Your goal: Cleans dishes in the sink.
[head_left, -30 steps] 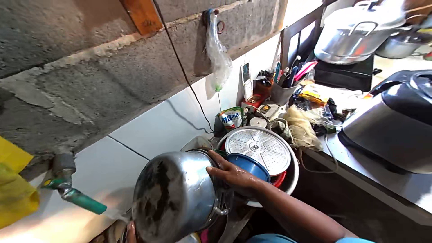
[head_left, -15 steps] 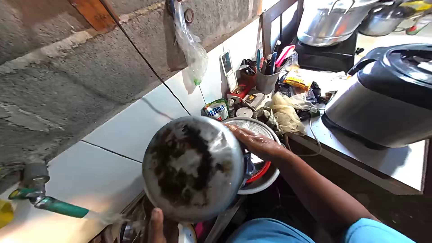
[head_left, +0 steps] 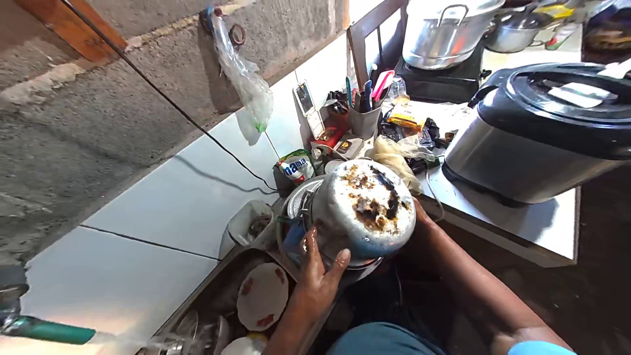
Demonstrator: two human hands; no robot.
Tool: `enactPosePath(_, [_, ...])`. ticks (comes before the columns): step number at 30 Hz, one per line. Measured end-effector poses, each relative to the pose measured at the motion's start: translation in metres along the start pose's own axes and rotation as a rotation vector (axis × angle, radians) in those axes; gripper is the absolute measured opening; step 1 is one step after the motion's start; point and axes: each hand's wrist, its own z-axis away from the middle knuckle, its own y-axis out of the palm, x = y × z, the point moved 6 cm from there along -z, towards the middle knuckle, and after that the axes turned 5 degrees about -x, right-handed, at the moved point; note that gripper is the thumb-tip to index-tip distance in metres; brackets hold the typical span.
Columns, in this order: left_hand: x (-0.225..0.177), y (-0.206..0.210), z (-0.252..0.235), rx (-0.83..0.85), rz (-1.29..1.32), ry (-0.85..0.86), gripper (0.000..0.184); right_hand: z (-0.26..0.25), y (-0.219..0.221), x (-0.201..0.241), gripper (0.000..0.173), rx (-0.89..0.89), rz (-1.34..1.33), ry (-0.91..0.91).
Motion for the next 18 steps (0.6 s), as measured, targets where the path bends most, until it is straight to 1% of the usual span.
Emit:
enactPosePath(3, [0.002,0.008,-0.016,0.009,-0.123,0.006,0.091,-0.011,-0.005,-0.025,0.037,-0.025,-0.023,-0.026])
enactPosePath(5, [-0.004,0.012,-0.025,0.05,-0.21,-0.018,0.09,-0.015,-0.009,-0.038,0.036,-0.066,0.011,-0.047])
enactPosePath(7, [-0.005,0.015,-0.032,0.085,-0.276,-0.053,0.087,-0.019,-0.015,-0.054,0.041,-0.092,0.093,-0.065])
enactPosePath(10, [-0.003,0.019,-0.036,0.099,-0.352,-0.047,0.083,-0.021,-0.02,-0.068,0.043,-0.099,0.079,-0.05])
enactPosePath(13, [0.006,0.019,-0.037,0.097,-0.385,-0.032,0.084,-0.028,-0.026,-0.062,0.042,-0.064,0.095,-0.059])
enactPosePath(16, [0.013,0.019,-0.032,0.049,-0.4,0.004,0.083,-0.026,-0.023,-0.034,0.052,-0.045,-0.117,-0.03])
enactPosePath(18, [0.018,0.02,-0.028,0.072,-0.42,0.004,0.077,-0.028,-0.022,-0.023,0.062,0.077,-0.108,-0.044])
